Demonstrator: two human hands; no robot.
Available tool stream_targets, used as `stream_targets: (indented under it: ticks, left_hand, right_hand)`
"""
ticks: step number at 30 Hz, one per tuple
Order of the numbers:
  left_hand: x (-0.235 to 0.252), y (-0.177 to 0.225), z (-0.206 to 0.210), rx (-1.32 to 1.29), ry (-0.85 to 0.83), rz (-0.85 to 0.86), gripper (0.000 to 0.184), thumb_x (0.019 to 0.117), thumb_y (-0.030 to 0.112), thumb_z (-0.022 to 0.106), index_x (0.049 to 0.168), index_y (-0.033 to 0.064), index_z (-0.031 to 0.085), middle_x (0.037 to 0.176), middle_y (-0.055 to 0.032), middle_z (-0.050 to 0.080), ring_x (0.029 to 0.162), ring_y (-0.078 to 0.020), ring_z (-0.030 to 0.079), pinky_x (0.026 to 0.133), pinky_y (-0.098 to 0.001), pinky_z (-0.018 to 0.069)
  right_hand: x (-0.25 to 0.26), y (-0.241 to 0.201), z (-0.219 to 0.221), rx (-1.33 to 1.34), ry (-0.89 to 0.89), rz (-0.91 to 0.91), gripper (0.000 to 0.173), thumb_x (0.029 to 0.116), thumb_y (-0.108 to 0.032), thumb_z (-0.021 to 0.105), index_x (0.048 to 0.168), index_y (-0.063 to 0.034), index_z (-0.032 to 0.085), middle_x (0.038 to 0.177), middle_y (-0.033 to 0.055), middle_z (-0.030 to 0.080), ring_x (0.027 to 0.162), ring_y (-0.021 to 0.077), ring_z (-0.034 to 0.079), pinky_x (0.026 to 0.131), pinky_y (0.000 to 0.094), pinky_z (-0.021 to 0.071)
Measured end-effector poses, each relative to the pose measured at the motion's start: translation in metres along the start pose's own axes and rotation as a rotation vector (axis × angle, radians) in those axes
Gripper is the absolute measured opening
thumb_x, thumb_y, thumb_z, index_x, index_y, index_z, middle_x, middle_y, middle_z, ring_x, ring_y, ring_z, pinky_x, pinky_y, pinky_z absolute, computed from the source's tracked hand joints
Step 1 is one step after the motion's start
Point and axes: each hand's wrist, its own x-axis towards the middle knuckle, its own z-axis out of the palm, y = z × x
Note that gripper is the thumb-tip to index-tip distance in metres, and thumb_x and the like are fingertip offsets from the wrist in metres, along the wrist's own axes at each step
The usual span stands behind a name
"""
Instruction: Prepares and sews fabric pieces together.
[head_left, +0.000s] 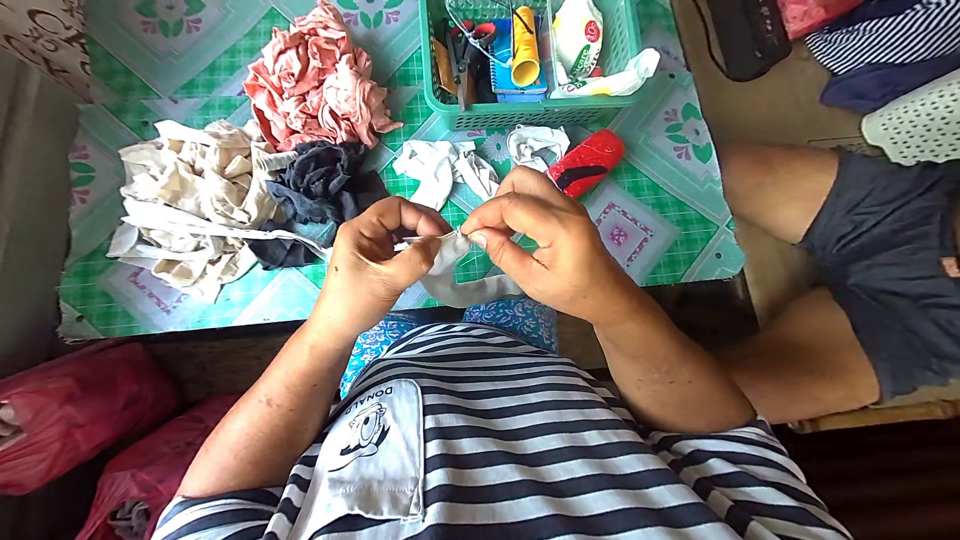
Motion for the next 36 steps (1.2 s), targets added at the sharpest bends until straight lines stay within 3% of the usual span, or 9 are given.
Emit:
stream_targets:
  ticks: [4,9,21,24,32,36]
  left_hand:
    - [-0.001,0.003,0.001,-0.135,-0.003,-0.092,0.014,0.0905,0.006,0.062,0.096,0.0187,0.067,0.093,0.0048,0.073,0.08,-0.0025,0.069,0.07,-0.0179,0.0574]
    - [0.0,0.002,0.0,-0.191,-0.005,-0.117,0.014,0.0908,0.007,0.064,0.095,0.02,0.069,0.091,0.005,0.074,0.08,-0.0022,0.07,0.071,-0.0187,0.0585]
    - [0.001,0.001,0.001,-0.2,-0.101,-0.122,0.009,0.0921,0.008,0.064,0.097,0.0149,0.068,0.083,0.0044,0.071,0.072,-0.0013,0.067,0.064,-0.0172,0.0572]
    - [0.002,-0.001,0.001,-0.197,-0.099,-0.115,0.01,0.0924,0.007,0.064,0.097,0.0143,0.068,0.083,0.0042,0.071,0.071,-0.0016,0.067,0.064,-0.0172,0.057]
    - [0.002,0.001,0.001,-0.139,-0.063,-0.106,0.01,0.0923,0.008,0.062,0.097,0.0153,0.068,0.083,0.0051,0.07,0.069,-0.0007,0.066,0.062,-0.016,0.0561]
    - [0.001,0.002,0.002,-0.098,-0.045,-0.097,0.01,0.0926,0.007,0.063,0.097,0.015,0.067,0.083,0.0061,0.07,0.069,0.0,0.065,0.062,-0.0153,0.0551]
  right_hand:
    - [0.0,0.004,-0.002,0.115,-0.007,0.014,0.014,0.0961,-0.005,0.062,0.097,-0.0009,0.075,0.089,0.0056,0.06,0.087,0.0095,0.056,0.082,0.0224,0.0471]
    - [0.001,0.007,-0.002,0.29,-0.036,0.017,0.013,0.0958,-0.001,0.061,0.097,0.0044,0.072,0.092,0.0067,0.061,0.087,0.0042,0.057,0.077,0.0129,0.0488]
    - [-0.001,0.014,0.008,0.58,-0.056,0.084,0.008,0.0956,-0.001,0.063,0.096,0.0039,0.069,0.094,0.0043,0.066,0.089,0.0038,0.063,0.082,0.0183,0.0542]
    - [-0.001,0.014,0.008,0.548,-0.042,0.086,0.007,0.095,-0.001,0.064,0.096,0.0036,0.069,0.094,0.0042,0.066,0.09,0.0043,0.063,0.084,0.0189,0.0542]
    - [0.001,0.014,-0.004,0.325,-0.037,0.019,0.01,0.0954,-0.002,0.064,0.096,0.0048,0.071,0.092,0.0071,0.062,0.087,0.0039,0.059,0.077,0.0132,0.0515]
    - [0.001,0.01,-0.006,0.207,-0.034,0.003,0.012,0.0962,-0.005,0.063,0.096,0.0015,0.073,0.09,0.0059,0.061,0.087,0.0056,0.057,0.079,0.0154,0.0485]
